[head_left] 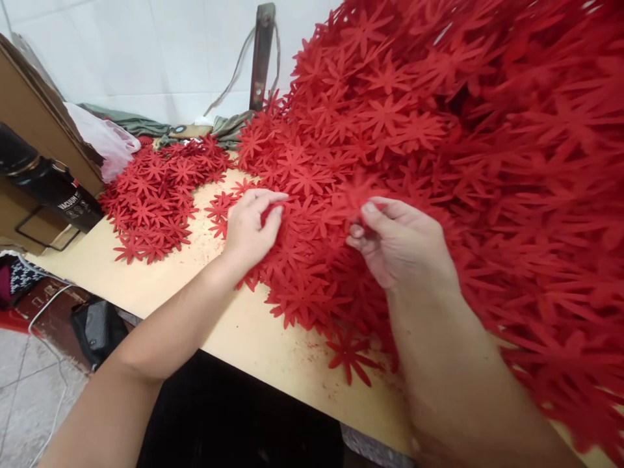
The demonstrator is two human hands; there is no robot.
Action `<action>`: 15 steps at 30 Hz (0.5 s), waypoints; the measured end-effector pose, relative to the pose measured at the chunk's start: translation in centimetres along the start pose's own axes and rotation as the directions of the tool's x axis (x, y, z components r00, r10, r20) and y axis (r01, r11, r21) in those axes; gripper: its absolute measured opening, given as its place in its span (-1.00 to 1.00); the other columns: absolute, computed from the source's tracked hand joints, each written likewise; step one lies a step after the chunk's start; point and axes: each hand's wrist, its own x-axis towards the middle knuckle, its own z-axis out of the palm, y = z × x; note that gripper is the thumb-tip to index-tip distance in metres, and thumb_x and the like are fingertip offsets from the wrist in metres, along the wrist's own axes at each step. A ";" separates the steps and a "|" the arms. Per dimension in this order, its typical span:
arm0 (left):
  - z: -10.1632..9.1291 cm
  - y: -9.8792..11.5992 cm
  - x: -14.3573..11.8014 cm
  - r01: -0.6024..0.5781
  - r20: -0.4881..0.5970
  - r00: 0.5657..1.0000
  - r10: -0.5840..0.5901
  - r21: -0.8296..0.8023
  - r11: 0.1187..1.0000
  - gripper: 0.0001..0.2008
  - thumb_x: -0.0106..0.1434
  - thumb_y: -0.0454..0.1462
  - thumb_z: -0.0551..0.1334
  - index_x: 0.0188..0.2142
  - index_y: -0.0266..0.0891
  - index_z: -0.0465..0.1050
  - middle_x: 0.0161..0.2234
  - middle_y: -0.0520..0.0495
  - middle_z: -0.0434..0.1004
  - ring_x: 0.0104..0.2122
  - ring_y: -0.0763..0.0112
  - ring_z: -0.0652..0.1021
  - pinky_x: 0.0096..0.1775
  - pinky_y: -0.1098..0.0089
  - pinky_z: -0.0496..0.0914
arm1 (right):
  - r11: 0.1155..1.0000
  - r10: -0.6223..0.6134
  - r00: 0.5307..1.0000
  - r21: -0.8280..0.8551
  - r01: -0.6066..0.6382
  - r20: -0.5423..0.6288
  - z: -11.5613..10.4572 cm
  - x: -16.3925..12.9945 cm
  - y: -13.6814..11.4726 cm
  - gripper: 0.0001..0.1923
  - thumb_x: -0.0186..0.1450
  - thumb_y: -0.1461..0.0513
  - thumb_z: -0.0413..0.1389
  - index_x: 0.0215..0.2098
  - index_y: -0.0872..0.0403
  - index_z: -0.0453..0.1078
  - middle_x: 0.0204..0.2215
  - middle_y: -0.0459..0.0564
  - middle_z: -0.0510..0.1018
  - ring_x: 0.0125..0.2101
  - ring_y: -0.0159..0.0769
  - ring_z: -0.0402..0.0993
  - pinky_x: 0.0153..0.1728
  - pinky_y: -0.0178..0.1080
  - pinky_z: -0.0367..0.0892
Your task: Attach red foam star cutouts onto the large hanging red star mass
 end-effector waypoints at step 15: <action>-4.4 -9.7 5.5 0.199 0.247 0.891 -0.381 0.542 0.817 -0.45 0.09 -0.23 0.25 0.08 -0.35 0.32 0.13 -0.28 0.33 0.13 0.18 0.35 0.16 0.27 0.20 | 0.827 -0.463 0.884 -0.389 0.405 -0.062 -1.2 1.7 1.9 -0.82 0.12 0.31 0.10 -0.30 0.16 0.47 -0.40 0.03 0.49 -0.44 -0.43 0.38 -0.31 -0.25 0.37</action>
